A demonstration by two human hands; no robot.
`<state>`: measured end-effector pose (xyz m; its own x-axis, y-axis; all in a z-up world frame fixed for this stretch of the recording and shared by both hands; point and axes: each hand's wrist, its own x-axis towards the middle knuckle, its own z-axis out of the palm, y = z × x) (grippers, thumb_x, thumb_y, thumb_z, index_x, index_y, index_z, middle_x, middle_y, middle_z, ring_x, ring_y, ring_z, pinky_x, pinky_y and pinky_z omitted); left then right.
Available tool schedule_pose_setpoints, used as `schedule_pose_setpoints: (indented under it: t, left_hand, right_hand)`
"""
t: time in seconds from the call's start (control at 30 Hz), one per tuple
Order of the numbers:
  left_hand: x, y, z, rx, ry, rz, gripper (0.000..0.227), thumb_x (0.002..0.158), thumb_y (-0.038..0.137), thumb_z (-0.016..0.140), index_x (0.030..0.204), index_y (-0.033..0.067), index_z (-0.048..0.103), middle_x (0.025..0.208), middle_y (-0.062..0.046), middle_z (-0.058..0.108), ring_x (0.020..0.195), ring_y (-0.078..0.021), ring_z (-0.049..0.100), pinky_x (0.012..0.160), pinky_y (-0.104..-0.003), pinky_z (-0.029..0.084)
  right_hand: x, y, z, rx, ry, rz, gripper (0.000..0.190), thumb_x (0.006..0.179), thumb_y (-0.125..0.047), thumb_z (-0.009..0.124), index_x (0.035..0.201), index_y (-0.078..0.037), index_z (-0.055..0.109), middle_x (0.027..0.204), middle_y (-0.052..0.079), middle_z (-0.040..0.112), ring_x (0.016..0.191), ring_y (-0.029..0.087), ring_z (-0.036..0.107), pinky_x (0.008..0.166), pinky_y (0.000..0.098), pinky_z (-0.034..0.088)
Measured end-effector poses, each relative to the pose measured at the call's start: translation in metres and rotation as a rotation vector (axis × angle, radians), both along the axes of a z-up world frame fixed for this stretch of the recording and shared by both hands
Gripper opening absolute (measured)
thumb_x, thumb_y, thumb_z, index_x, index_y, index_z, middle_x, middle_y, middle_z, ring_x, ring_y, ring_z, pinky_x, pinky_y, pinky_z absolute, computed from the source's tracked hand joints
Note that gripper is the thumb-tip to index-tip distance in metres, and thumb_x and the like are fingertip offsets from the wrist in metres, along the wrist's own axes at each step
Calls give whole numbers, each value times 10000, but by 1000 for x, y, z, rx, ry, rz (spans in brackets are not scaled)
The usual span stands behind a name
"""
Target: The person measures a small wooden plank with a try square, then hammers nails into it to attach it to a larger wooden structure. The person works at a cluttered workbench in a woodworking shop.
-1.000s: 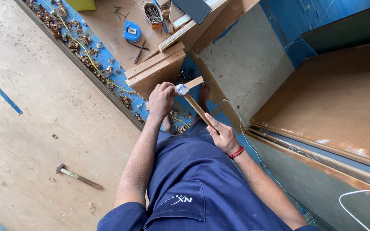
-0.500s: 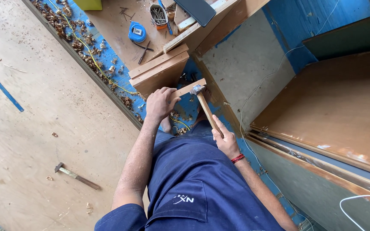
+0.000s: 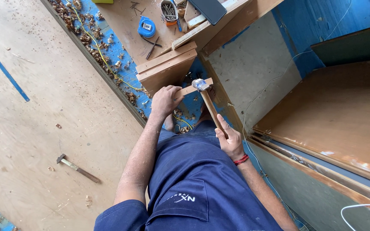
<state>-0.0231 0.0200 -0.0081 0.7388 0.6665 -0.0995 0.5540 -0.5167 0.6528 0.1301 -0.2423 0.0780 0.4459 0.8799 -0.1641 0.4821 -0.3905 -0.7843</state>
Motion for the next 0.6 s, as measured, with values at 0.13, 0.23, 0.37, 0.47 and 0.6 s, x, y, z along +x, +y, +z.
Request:
schedule_pose_setpoints:
  t: [0.13,0.23,0.37,0.47,0.6]
  left_hand:
    - [0,2,2,21,12,-32,384,896,362,753,1224,164,723,1172,-25,715,1038,-249,660,921,-393,536]
    - [0,0,-5,7,2,-32,378,899,368,749,1217,165,727,1169,-19,717,1050,-244,659,932,-388,534]
    - [-1,0,-5,17,-15,-20,385,895,373,755,1211,156,725,1166,-26,716,1044,-239,660,938,-383,535]
    - [-1,-1,6,28,-4,-28,387,901,368,757,1225,158,722,1153,-33,715,1041,-242,658,938,-382,536]
    - [-1,1,15,-6,9,-17,469,886,356,754,1318,183,688,1121,-35,710,1020,-245,656,906,-390,537]
  right_hand:
    - [-2,13,10,88,-75,69,547,1049,-207,615,1574,-204,459,771,53,670,658,115,658,618,300,558]
    - [-3,22,16,-222,-43,32,554,1017,-216,633,1557,-233,510,722,83,660,593,165,628,592,335,534]
    - [-1,21,32,-218,50,-2,582,1015,-219,615,1576,-228,462,664,85,643,591,145,616,607,313,550]
    - [1,21,47,27,-18,43,544,1042,-215,596,1568,-220,453,717,38,669,630,105,655,620,295,556]
    - [3,15,26,339,-69,132,542,1112,-206,576,1611,-221,365,781,46,632,670,112,605,640,270,532]
